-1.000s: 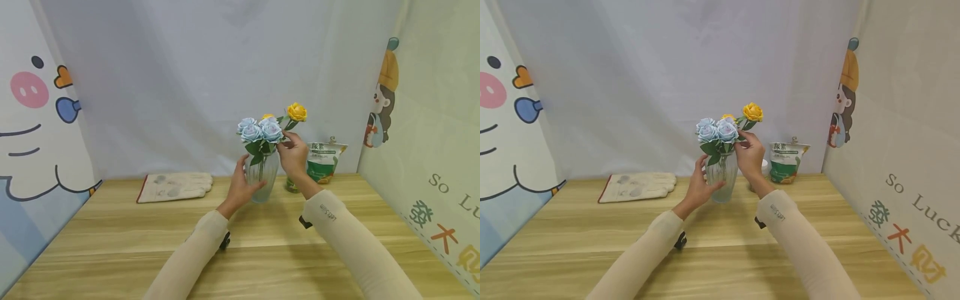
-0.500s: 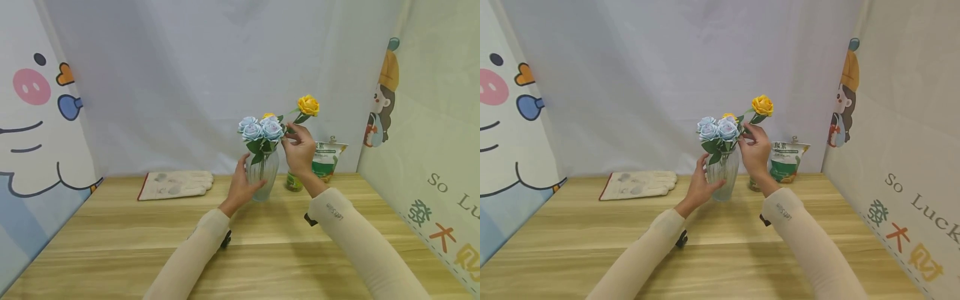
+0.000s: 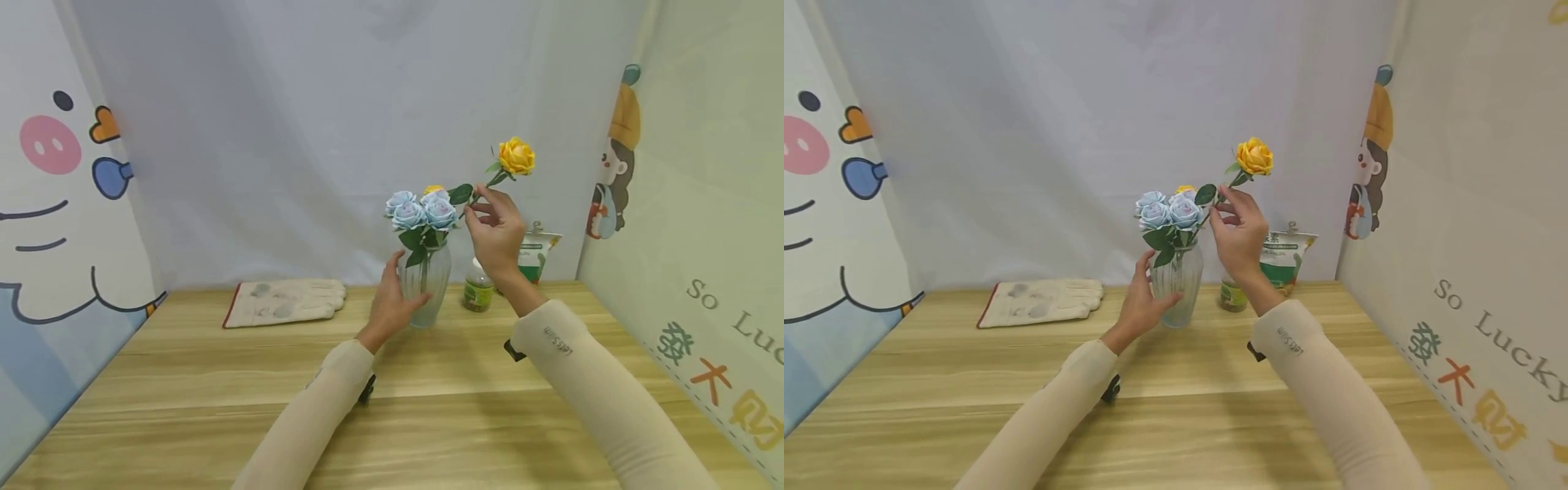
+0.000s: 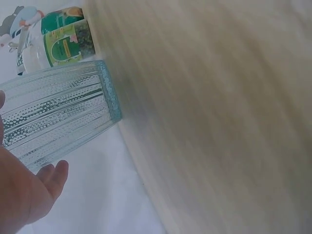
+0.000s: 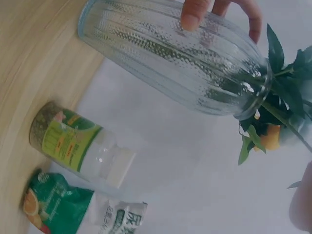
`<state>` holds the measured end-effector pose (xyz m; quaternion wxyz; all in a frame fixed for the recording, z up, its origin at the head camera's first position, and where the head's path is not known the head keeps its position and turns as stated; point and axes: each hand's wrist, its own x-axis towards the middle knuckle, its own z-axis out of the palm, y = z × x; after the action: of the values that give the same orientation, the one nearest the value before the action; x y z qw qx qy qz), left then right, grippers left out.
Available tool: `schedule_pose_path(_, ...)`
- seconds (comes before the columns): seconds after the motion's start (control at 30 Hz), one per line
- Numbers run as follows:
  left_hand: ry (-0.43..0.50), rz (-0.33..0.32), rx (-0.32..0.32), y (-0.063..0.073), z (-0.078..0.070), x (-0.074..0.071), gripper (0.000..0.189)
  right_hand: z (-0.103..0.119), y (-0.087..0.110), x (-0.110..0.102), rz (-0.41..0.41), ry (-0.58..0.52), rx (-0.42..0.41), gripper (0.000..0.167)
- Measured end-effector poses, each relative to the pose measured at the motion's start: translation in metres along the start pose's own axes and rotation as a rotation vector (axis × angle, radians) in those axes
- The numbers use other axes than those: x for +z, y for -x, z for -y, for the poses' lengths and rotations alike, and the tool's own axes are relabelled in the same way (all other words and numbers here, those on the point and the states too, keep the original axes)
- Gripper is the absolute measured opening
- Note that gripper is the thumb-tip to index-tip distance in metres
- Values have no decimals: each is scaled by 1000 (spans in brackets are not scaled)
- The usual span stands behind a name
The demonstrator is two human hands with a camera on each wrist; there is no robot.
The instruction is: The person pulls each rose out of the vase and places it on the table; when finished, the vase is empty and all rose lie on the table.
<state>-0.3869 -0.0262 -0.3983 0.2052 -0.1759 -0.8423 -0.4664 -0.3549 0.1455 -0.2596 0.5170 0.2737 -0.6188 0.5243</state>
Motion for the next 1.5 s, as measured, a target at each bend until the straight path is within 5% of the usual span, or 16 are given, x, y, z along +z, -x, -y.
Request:
schedule_pose_path(0.3, -1, -27, 12, -2, 4, 0, 96, -12, -19, -15, -37, -14, -177, 36)
schedule_pose_path(0.57, -4, -21, 17, 0, 3, 3, 97, 9, -26, -39, -53, -8, -321, 32)
schedule_pose_path(0.8, -26, 6, 14, 0, 1, 3, 96, 23, -20, -65, 4, -47, -256, 35)
schedule_pose_path(1.3, -74, 18, 11, 0, -1, 0, 95, 36, 19, -128, 406, 38, -77, 52)
schedule_pose_path(1.5, -96, 14, 37, 1, 1, 1, 95, 38, 36, -148, 497, 98, 23, 51)
